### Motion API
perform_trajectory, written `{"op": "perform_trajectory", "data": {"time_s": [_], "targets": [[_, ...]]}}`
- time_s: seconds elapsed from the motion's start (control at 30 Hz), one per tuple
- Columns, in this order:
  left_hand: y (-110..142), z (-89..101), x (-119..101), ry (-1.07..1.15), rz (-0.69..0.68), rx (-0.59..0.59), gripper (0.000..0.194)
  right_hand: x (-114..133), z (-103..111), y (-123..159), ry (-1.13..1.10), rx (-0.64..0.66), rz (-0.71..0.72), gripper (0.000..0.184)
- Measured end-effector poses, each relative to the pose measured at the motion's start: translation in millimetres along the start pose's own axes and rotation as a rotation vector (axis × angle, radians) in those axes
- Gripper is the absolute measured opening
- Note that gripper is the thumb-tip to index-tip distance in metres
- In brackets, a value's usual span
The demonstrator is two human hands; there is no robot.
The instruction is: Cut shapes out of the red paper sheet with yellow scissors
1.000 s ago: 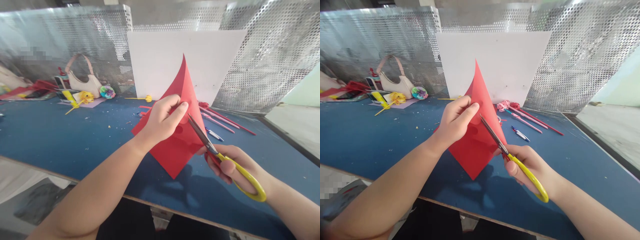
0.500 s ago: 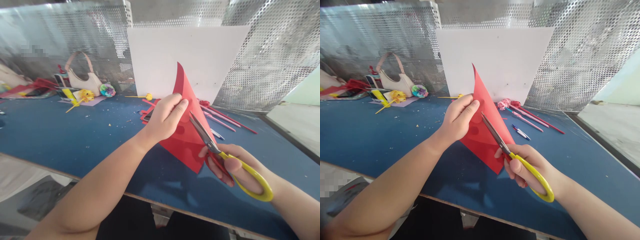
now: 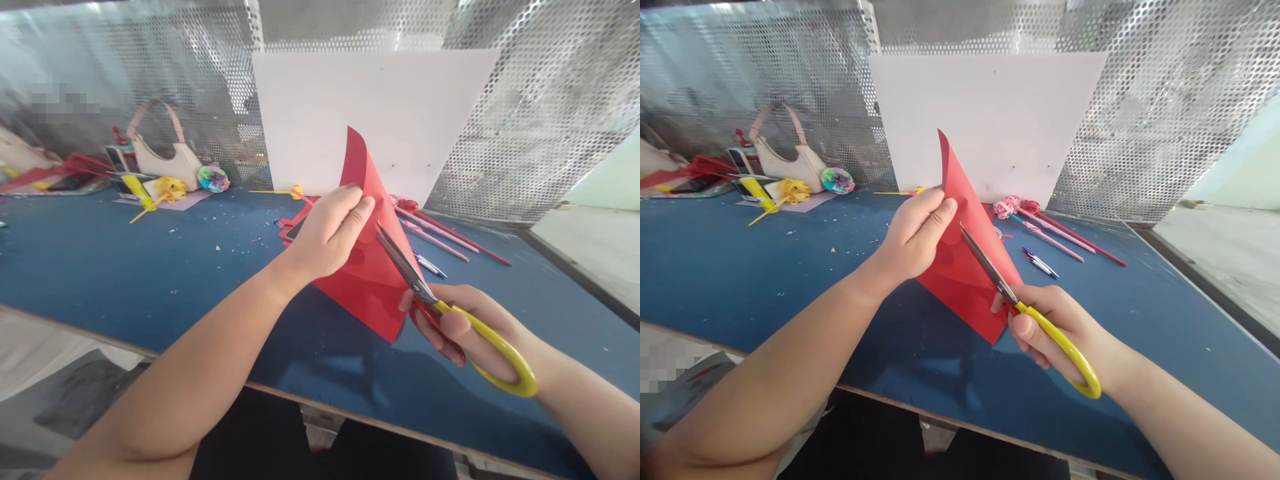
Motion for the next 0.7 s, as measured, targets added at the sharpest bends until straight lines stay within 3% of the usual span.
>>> {"op": "perform_trajectory", "data": {"time_s": [0.47,0.7], "targets": [[-1.6,0.6,-2.0,0.055,0.018,0.039,0.042,0.4,-2.8,-4.5,-0.001,-0.034,-0.049,0.079],[-1.6,0.3,-0.5,0.102,0.097,0.079,0.042,1.5,-2.0,-2.5,0.021,-0.051,-0.071,0.079]]}}
Point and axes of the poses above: each hand's wrist, its own y-axis away from the middle knuckle, its own z-axis out of the back of the hand, x = y × z, the point moved 3 cm from there along -y, towards the middle knuckle, and after that the axes turned 3 degrees about z, right-handed, at the moved point
